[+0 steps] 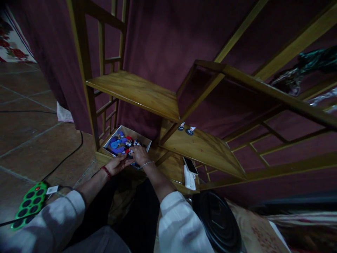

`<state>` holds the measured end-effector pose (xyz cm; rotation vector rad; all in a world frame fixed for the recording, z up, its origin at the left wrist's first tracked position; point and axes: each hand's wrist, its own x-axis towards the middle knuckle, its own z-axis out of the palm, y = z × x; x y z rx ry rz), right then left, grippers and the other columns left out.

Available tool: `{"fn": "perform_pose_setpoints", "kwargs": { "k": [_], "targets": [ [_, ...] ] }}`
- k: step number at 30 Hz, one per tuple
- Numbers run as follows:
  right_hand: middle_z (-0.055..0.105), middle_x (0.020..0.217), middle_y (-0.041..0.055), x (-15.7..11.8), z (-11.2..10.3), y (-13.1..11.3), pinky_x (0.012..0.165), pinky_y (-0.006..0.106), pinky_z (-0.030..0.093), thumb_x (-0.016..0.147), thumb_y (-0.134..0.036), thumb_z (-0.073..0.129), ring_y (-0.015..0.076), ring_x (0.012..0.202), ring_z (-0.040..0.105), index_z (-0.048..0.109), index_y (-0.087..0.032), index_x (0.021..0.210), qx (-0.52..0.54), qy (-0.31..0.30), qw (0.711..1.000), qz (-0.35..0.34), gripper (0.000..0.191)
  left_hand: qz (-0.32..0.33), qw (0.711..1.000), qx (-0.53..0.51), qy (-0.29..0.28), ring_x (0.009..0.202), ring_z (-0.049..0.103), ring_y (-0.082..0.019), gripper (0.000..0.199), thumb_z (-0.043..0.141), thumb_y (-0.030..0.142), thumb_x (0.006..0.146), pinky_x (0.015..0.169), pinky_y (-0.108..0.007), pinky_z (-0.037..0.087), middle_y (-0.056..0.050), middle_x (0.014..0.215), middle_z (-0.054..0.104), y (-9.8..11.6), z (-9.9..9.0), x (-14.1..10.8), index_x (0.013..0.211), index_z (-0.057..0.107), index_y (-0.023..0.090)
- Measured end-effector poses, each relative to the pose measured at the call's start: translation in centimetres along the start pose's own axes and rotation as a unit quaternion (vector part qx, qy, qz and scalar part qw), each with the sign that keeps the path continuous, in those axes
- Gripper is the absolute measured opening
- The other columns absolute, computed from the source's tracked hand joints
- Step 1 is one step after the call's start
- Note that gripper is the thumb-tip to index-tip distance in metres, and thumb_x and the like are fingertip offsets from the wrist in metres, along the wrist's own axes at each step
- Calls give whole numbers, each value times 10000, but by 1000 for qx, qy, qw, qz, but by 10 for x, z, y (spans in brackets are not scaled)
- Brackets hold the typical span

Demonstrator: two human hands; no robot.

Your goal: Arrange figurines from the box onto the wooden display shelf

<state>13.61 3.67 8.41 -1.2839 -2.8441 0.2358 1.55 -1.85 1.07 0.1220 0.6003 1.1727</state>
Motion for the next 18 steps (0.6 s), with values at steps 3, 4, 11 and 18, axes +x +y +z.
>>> {"fn": "perform_pose_setpoints", "kwargs": {
  "k": [3, 4, 11, 18],
  "targets": [
    [623, 882, 49, -2, 2, 1, 694, 215, 372, 794, -185, 525, 147, 840, 551, 619, -187, 896, -8, -16, 1000, -11, 139, -7, 1000, -8, -17, 917, 617, -239, 95, 480, 81, 792, 917, -423, 422, -125, 794, 652, -1, -3, 0, 713, 530, 98],
    [623, 889, 52, -2, 2, 2, 698, 215, 373, 801, -187, 518, 147, 845, 550, 619, -181, 895, -7, -19, 1000, -15, 138, -9, 1000, -7, -21, 932, 611, -243, 88, 488, 71, 782, 930, -431, 408, -128, 808, 654, -2, -3, -1, 711, 532, 97],
    [626, 897, 66, -5, 4, 4, 706, 221, 381, 811, -192, 500, 155, 844, 554, 622, -171, 912, 0, -25, 999, -20, 160, -2, 1000, 14, -26, 938, 609, -251, 142, 492, 11, 751, 954, -458, 376, -92, 725, 652, -3, -2, -1, 653, 519, 110],
    [617, 878, 64, -7, 6, 1, 679, 226, 376, 790, -168, 516, 158, 818, 551, 621, -180, 873, 12, -31, 999, 12, 134, -9, 1000, 13, -16, 920, 615, -243, 124, 519, 14, 740, 938, -450, 393, -101, 756, 651, -5, -3, -2, 657, 544, 102]
  ]
}}
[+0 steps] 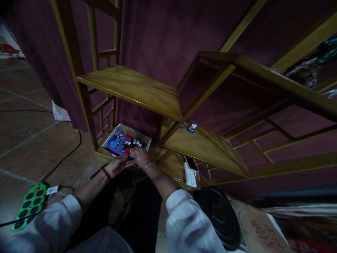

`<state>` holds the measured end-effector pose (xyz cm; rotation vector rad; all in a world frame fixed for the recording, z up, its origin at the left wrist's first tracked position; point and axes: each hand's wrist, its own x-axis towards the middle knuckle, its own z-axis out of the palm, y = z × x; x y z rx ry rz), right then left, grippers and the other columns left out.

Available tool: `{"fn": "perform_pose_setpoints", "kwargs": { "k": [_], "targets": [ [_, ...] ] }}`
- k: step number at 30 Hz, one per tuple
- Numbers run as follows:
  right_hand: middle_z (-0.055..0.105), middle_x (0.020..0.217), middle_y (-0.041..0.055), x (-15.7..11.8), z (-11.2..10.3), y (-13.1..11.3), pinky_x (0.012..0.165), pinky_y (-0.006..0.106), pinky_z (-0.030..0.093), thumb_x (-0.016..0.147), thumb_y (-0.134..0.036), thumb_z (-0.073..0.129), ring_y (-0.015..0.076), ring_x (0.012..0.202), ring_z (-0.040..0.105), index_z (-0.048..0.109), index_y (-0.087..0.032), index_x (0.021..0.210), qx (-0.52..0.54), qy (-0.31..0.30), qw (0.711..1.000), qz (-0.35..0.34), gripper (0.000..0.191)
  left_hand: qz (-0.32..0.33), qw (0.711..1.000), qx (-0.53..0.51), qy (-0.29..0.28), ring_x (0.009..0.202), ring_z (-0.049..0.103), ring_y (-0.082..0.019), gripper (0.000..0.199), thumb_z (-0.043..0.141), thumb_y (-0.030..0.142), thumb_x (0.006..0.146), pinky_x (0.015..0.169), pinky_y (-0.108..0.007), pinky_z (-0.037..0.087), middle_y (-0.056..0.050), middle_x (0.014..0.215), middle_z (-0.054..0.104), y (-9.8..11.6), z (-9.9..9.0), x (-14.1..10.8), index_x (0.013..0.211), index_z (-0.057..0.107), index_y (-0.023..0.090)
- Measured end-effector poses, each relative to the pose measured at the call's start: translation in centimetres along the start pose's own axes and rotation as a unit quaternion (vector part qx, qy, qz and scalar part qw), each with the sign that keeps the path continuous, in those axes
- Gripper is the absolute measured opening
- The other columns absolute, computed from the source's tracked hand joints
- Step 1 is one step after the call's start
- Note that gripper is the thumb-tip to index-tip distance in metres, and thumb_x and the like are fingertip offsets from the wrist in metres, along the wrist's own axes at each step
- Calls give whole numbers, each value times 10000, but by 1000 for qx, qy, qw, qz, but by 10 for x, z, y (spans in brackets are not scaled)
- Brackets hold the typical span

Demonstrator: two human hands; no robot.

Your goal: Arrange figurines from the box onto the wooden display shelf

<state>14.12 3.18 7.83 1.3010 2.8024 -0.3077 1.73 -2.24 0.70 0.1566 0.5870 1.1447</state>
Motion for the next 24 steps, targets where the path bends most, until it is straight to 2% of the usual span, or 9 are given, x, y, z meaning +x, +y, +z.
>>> {"fn": "perform_pose_setpoints", "kwargs": {
  "k": [7, 15, 20, 24],
  "targets": [
    [607, 837, 45, 3, 4, 2, 652, 217, 367, 785, -169, 508, 143, 776, 545, 619, -190, 836, 11, -2, 1000, 10, 125, 19, 1000, 0, 0, 810, 644, -221, 138, 515, 10, 740, 935, -469, 392, -67, 680, 642, -2, 1, 2, 645, 561, 98],
    [614, 828, 62, -12, 1, 1, 663, 231, 374, 774, -138, 511, 156, 773, 547, 624, -169, 851, 15, 27, 999, -43, 140, 6, 1000, 20, -17, 817, 645, -233, 118, 561, 26, 717, 900, -456, 425, -71, 687, 652, -1, 4, -8, 630, 553, 104],
    [618, 826, 52, -14, 0, -2, 682, 226, 383, 755, -126, 518, 156, 797, 552, 624, -178, 850, 15, 36, 999, -23, 151, 9, 1000, 21, 2, 788, 649, -211, 128, 539, 15, 721, 896, -435, 434, -57, 688, 648, -3, 7, -9, 640, 546, 114],
    [627, 918, 35, -19, -2, -9, 709, 225, 393, 744, -130, 535, 154, 860, 559, 606, -214, 935, 56, 61, 997, 9, 221, 19, 999, 44, 0, 783, 646, -197, 63, 532, 80, 752, 875, -412, 453, -74, 742, 658, -4, 6, -10, 715, 558, 123]
  ]
}}
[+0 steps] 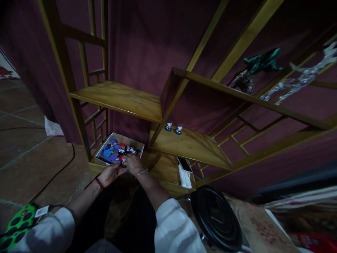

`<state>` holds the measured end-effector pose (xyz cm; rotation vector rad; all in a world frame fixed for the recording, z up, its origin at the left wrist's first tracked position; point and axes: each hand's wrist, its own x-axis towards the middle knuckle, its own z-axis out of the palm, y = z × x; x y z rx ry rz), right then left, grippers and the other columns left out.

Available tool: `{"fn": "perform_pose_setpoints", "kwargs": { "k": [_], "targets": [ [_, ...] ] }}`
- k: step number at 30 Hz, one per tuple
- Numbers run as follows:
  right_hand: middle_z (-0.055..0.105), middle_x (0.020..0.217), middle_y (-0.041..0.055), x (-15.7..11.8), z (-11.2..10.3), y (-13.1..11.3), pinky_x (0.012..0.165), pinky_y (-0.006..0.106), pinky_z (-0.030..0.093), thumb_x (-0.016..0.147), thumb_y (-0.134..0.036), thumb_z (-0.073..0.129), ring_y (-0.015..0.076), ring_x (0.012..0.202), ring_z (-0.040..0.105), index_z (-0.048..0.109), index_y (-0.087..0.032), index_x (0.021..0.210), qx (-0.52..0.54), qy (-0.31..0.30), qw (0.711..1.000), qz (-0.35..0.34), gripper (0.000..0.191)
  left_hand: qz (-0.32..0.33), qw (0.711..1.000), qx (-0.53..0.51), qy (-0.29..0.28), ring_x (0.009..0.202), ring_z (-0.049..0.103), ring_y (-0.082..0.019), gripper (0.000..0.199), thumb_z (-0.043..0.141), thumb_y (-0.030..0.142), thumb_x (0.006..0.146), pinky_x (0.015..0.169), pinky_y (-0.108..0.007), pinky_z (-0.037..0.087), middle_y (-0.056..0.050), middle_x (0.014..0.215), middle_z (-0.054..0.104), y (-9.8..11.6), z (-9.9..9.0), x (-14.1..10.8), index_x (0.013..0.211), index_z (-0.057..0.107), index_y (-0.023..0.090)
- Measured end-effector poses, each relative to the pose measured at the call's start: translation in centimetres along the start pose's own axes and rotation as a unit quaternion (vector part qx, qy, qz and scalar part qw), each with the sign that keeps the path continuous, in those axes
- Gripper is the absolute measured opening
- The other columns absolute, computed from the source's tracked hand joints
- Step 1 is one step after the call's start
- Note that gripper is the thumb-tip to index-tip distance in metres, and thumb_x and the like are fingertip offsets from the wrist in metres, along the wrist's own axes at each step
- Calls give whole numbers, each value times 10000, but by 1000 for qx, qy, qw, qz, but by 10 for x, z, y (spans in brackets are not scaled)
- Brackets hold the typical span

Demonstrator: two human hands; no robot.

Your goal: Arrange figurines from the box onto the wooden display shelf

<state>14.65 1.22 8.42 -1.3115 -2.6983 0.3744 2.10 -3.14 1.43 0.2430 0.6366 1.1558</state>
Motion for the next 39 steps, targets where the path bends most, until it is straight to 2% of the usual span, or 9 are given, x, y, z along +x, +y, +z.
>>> {"fn": "perform_pose_setpoints", "kwargs": {
  "k": [3, 6, 11, 16, 25, 32, 36, 39],
  "targets": [
    [635, 944, 22, -12, -1, -5, 716, 231, 399, 736, -155, 558, 154, 864, 572, 570, -236, 1006, 28, 21, 999, 31, 282, 0, 1000, 25, -1, 761, 648, -193, 38, 558, 130, 757, 838, -417, 472, -86, 788, 664, -1, -1, -4, 793, 566, 128],
    [643, 929, 28, -25, 2, -8, 713, 238, 404, 737, -176, 566, 160, 846, 583, 564, -227, 1001, 45, 47, 996, 53, 269, -6, 998, 59, 19, 711, 653, -192, 49, 583, 143, 748, 783, -392, 499, -100, 770, 665, -2, 3, -10, 784, 562, 118],
    [642, 915, 22, -33, 9, -13, 772, 242, 407, 732, -178, 586, 157, 889, 571, 598, -227, 936, 91, 92, 990, 54, 211, 0, 993, 77, 89, 614, 641, -149, 17, 557, 112, 758, 721, -328, 526, -71, 676, 653, 2, 19, -21, 744, 547, 116],
    [627, 968, 32, -32, 9, -19, 818, 261, 414, 736, -201, 599, 164, 923, 556, 618, -239, 969, 136, 157, 974, 84, 236, 9, 984, 95, 151, 539, 613, -119, 34, 533, 130, 777, 665, -277, 532, -24, 568, 604, 11, 37, -25, 745, 527, 133],
    [612, 948, 53, -31, -1, -19, 832, 277, 397, 754, -271, 590, 177, 931, 520, 645, -211, 945, 120, 205, 964, 117, 208, 16, 979, 99, 176, 465, 572, -104, 92, 491, 123, 800, 629, -264, 536, 6, 478, 540, 19, 62, -31, 711, 508, 137],
    [611, 876, 34, -38, -14, -16, 826, 270, 372, 748, -253, 611, 163, 895, 496, 661, -193, 815, 97, 200, 974, 51, 103, 14, 981, 99, 168, 500, 591, -106, 87, 480, 84, 797, 628, -279, 546, -32, 577, 609, 21, 73, -38, 727, 514, 122],
    [618, 891, 30, -41, -13, -14, 827, 269, 380, 744, -226, 615, 167, 899, 495, 661, -196, 825, 108, 193, 975, 35, 98, 9, 979, 94, 179, 477, 576, -94, 88, 481, 70, 792, 624, -287, 549, -14, 554, 594, 18, 74, -41, 731, 517, 122],
    [613, 895, 38, -44, -14, -13, 831, 288, 389, 750, -227, 608, 177, 896, 498, 653, -199, 853, 114, 205, 972, 28, 116, 11, 982, 94, 162, 503, 593, -102, 86, 474, 70, 793, 610, -270, 546, -30, 585, 611, 17, 77, -43, 744, 528, 115]
  ]
}}
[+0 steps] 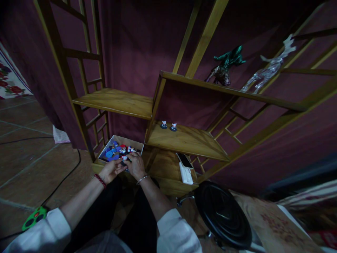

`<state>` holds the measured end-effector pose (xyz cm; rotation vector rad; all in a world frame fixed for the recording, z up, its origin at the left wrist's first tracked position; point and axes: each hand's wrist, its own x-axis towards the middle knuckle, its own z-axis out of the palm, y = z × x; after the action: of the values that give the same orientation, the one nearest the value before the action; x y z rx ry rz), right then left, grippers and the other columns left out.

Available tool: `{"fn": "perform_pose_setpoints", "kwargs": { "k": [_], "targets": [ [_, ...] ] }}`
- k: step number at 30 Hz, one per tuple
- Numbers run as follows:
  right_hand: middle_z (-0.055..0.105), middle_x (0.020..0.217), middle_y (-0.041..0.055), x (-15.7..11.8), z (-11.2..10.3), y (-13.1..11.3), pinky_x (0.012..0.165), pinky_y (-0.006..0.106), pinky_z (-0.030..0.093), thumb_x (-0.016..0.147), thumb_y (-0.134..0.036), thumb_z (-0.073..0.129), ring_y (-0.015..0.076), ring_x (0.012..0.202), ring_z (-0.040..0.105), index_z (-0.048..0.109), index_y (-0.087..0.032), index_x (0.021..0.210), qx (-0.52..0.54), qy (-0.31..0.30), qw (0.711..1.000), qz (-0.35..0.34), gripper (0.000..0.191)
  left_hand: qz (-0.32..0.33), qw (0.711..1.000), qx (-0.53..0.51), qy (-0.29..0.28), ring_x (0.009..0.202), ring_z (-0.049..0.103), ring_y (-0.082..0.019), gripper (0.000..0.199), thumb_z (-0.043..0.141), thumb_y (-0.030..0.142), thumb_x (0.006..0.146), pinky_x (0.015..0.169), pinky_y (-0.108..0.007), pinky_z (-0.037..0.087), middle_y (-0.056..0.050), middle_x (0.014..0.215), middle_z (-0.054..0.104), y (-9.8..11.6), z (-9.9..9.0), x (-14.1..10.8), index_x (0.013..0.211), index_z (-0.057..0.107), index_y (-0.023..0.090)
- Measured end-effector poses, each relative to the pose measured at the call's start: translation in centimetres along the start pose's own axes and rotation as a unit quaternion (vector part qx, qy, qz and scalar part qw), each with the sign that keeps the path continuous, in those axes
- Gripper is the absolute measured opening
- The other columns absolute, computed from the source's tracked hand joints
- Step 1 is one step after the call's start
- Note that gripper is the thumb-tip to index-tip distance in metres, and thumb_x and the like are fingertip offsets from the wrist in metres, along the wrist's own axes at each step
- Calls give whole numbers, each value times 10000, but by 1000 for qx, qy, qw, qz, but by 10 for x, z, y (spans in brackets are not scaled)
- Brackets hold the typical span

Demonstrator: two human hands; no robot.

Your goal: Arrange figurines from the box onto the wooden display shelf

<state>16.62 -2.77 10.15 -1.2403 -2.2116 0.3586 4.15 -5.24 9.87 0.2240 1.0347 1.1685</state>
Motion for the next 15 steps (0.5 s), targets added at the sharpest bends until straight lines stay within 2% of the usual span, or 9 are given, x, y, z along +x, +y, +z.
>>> {"fn": "perform_pose_setpoints", "kwargs": {
  "k": [4, 7, 15],
  "targets": [
    [597, 923, 53, 2, -7, -4, 826, 313, 408, 769, -241, 579, 193, 912, 497, 628, -206, 929, 18, 50, 999, 1, 171, 28, 999, 11, -40, 520, 606, -115, 97, 470, 101, 802, 595, -250, 540, -42, 575, 611, 8, 8, -6, 741, 546, 100],
    [595, 940, 58, 3, -11, -7, 839, 316, 415, 776, -256, 568, 192, 924, 512, 622, -209, 944, 47, 76, 996, 3, 182, 41, 998, 25, -42, 484, 590, -114, 129, 465, 106, 804, 568, -244, 533, -38, 535, 593, 14, 14, -11, 705, 547, 98],
    [614, 974, 64, 2, -14, -10, 857, 289, 431, 808, -193, 493, 158, 930, 560, 623, -184, 927, 119, 71, 990, 4, 177, 87, 996, 8, -12, 428, 527, -87, 142, 484, 45, 764, 533, -252, 528, 19, 474, 522, 18, 24, -24, 651, 508, 127]
  ]
}}
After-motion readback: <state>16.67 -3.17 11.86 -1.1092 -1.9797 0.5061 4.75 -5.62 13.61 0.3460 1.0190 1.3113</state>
